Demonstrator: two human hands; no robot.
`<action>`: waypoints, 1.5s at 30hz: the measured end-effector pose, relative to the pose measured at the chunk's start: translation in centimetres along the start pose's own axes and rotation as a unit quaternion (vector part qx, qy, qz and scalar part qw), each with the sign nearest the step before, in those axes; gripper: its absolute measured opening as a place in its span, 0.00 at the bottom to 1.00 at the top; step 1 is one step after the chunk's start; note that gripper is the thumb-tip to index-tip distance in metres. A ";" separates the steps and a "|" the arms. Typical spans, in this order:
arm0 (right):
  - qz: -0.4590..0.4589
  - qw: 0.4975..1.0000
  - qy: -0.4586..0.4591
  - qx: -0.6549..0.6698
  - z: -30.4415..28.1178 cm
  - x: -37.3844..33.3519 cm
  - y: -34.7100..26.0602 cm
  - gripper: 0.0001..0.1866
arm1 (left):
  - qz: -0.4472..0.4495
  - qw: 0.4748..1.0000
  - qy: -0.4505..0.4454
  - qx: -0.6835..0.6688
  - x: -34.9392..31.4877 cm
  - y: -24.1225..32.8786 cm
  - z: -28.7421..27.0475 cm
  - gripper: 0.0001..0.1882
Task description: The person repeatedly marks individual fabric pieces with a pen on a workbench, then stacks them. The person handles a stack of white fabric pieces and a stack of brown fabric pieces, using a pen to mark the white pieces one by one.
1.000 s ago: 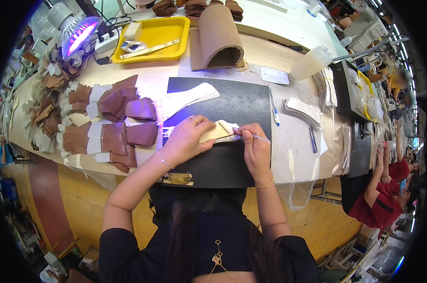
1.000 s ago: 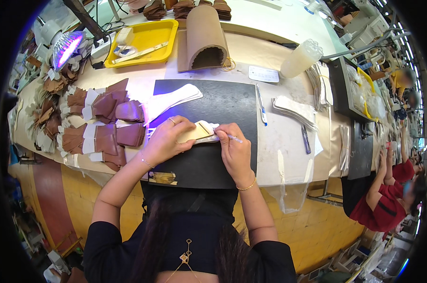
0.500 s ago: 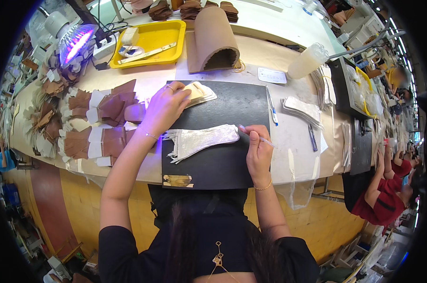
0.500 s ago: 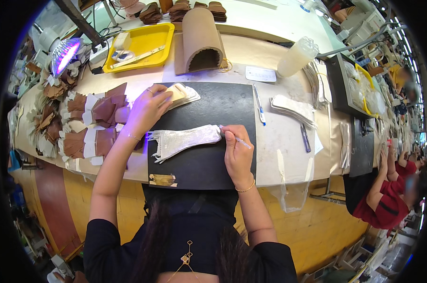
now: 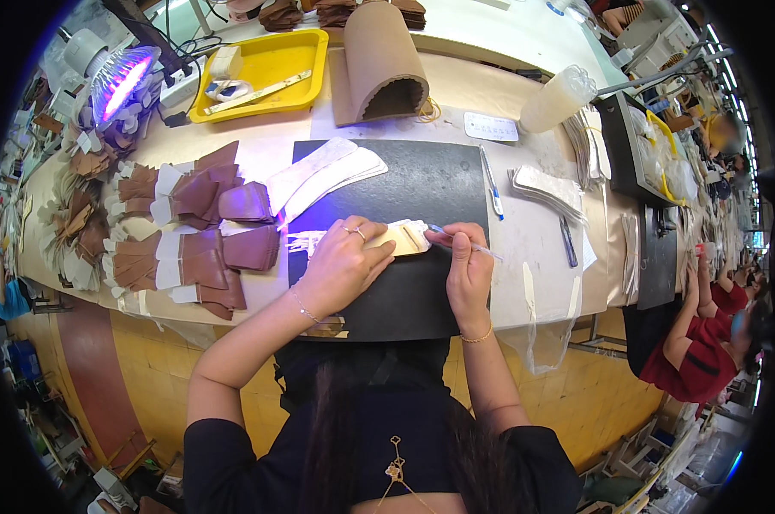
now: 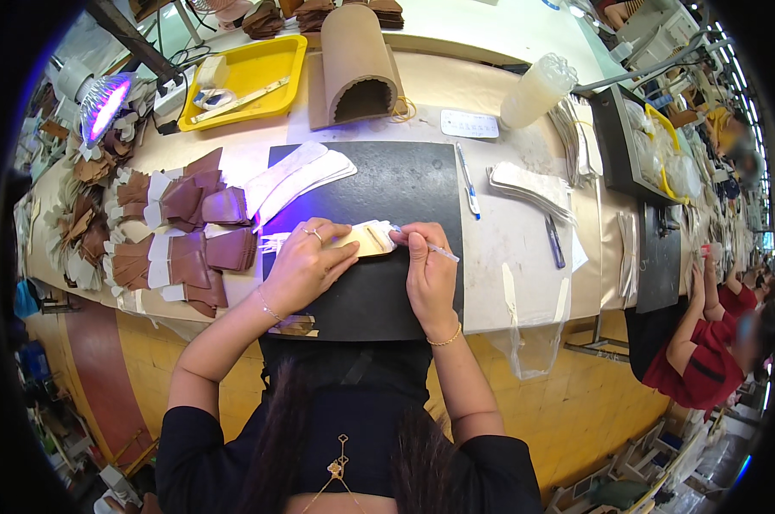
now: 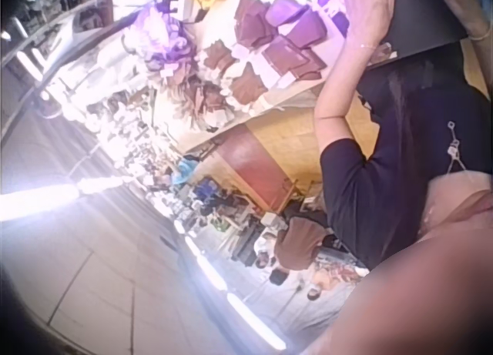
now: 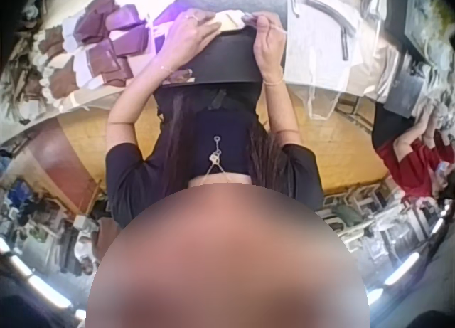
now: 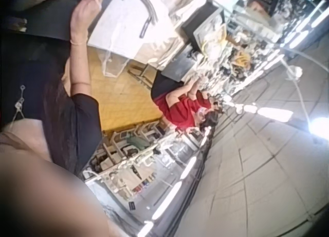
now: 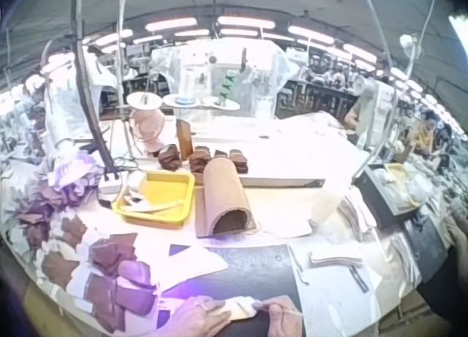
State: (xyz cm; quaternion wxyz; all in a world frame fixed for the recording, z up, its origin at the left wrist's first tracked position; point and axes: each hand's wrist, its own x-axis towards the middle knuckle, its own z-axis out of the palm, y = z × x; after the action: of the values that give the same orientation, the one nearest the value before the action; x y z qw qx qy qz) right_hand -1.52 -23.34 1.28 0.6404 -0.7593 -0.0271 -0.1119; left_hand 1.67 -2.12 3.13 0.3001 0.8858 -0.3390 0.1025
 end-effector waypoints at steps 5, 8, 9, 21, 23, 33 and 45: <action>0.000 1.000 0.023 0.018 0.2 0.0 0.3 0.18 | 0.008 1.000 0.011 0.003 -0.2 -0.1 0.4 0.10; 0.003 0.999 0.032 0.016 0.3 0.0 0.4 0.18 | 0.017 1.000 0.019 0.011 -0.1 -0.1 0.6 0.10; 0.003 0.999 0.032 0.012 0.2 0.0 0.3 0.18 | 0.020 0.999 0.021 0.013 -0.1 -0.1 0.7 0.10; -0.078 0.981 -0.031 -0.176 0.1 0.9 -1.7 0.08 | 0.033 0.996 0.008 0.077 -0.4 0.4 1.1 0.11; -0.099 0.977 -0.038 -0.184 0.2 1.0 -1.6 0.07 | 0.035 0.996 0.008 0.082 -0.4 0.4 1.1 0.11; -0.060 0.973 -0.070 -0.213 -1.2 -0.1 -2.2 0.16 | 0.034 0.998 0.019 0.048 -0.5 -0.1 1.1 0.11; -0.078 0.991 0.034 -0.107 -0.6 -0.2 -1.7 0.12 | -0.138 0.977 -0.028 -0.162 0.8 -1.7 -0.2 0.14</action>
State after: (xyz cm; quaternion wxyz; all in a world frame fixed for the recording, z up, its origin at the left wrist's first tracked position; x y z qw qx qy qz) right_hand -2.07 -23.62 2.95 0.5456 -0.8146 -0.0528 -0.1896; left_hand 3.42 -1.44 2.82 0.4408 0.8664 -0.2338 -0.0213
